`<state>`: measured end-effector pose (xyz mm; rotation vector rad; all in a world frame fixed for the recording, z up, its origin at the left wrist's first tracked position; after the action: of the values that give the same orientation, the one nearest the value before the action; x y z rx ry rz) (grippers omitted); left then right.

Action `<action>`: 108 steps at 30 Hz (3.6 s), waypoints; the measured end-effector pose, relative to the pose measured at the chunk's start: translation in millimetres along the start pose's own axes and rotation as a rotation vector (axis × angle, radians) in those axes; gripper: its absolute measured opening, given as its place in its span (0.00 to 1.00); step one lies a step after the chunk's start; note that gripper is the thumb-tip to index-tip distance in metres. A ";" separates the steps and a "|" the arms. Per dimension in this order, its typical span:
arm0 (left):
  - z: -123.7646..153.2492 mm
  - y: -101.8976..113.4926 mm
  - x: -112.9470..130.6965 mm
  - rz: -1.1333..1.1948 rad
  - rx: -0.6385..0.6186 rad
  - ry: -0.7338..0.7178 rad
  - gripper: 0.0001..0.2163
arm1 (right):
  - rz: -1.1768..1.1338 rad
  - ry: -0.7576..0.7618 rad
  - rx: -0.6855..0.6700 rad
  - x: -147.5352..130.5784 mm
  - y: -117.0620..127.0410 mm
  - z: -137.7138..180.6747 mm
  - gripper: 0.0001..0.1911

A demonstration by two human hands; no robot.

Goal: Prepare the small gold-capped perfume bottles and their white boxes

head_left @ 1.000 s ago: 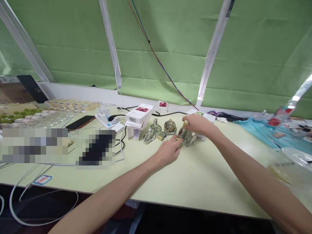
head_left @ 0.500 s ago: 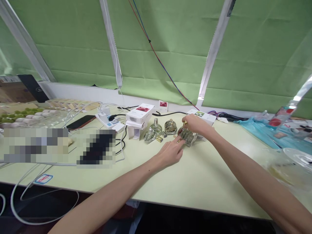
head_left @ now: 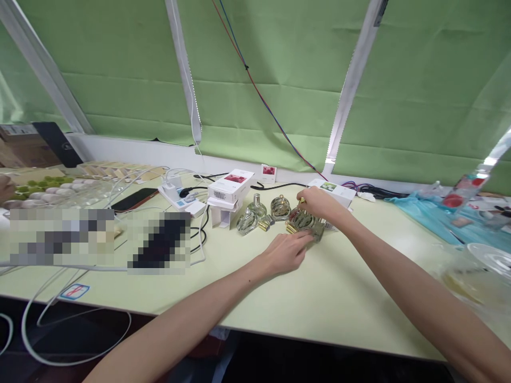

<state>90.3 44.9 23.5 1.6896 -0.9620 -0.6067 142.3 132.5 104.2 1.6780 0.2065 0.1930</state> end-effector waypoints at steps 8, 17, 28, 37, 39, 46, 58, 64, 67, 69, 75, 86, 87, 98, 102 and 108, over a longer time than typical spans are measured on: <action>-0.2 -5.2 4.9 -0.041 -0.054 -0.032 0.19 | -0.004 -0.001 -0.001 0.0 -4.2 -4.2 0.13; -0.9 -2.0 -5.0 -0.024 -0.036 0.081 0.10 | 0.004 -0.015 0.017 0.5 -3.0 -2.9 0.12; 1.3 4.4 -26.4 -0.073 0.048 0.227 0.09 | -0.050 -0.039 0.032 -3.6 1.2 3.4 0.16; 9.8 8.0 -55.7 -0.074 0.009 0.392 0.10 | -0.030 -0.070 0.015 -1.8 5.8 10.7 0.25; 10.5 10.6 -57.8 -0.067 0.016 0.406 0.12 | -0.020 -0.076 0.015 0.3 5.7 11.1 0.25; 11.7 13.0 -59.3 -0.063 0.003 0.446 0.18 | 0.046 -0.085 0.004 6.9 2.4 9.7 0.24; 12.5 11.3 -60.1 -0.053 -0.017 0.452 0.16 | 0.079 -0.101 -0.026 9.4 -4.3 -0.5 0.13; 12.9 11.5 -60.1 -0.051 -0.023 0.458 0.16 | 0.115 -0.088 -0.016 5.6 -3.0 -1.4 0.14; 13.1 10.8 -60.0 -0.053 -0.026 0.457 0.15 | 0.130 -0.077 -0.002 4.4 -2.7 -2.3 0.13; 13.2 10.4 -60.1 -0.052 -0.028 0.457 0.15 | 0.138 -0.062 -0.003 3.8 -3.8 -3.9 0.13; 13.1 9.9 -60.1 -0.042 -0.035 0.453 0.16 | 0.127 0.023 -0.017 -0.2 -6.6 -8.5 0.14; 13.2 6.7 -61.8 -0.039 -0.044 0.466 0.17 | 0.063 0.072 -0.062 -1.5 -3.1 -7.5 0.13; 13.1 6.8 -61.7 -0.041 -0.043 0.465 0.18 | 0.061 0.072 -0.065 -1.7 -2.5 -7.3 0.13; 13.1 7.5 -59.5 -0.039 -0.057 0.453 0.12 | 0.055 0.050 -0.100 2.1 -3.9 -9.2 0.14; 12.5 7.8 -57.1 -0.058 -0.060 0.444 0.10 | 0.070 0.057 -0.093 0.3 -4.0 -9.2 0.14; 11.1 2.6 -47.1 -0.084 -0.069 0.392 0.11 | 0.037 0.170 0.179 -24.2 14.9 -2.0 0.15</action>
<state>55.0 77.9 19.4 1.7113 -0.5863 -0.3387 118.8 126.8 119.1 1.8455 0.3285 0.3542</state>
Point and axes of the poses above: each hand's wrist, its own z-axis away from the middle knuckle, its own y-axis out of the back of the hand, x = y × z, the point moved 10 cm from there along -z, towards the middle knuckle, and after that the axes turned 7 degrees about -z, right-handed, at the moved point
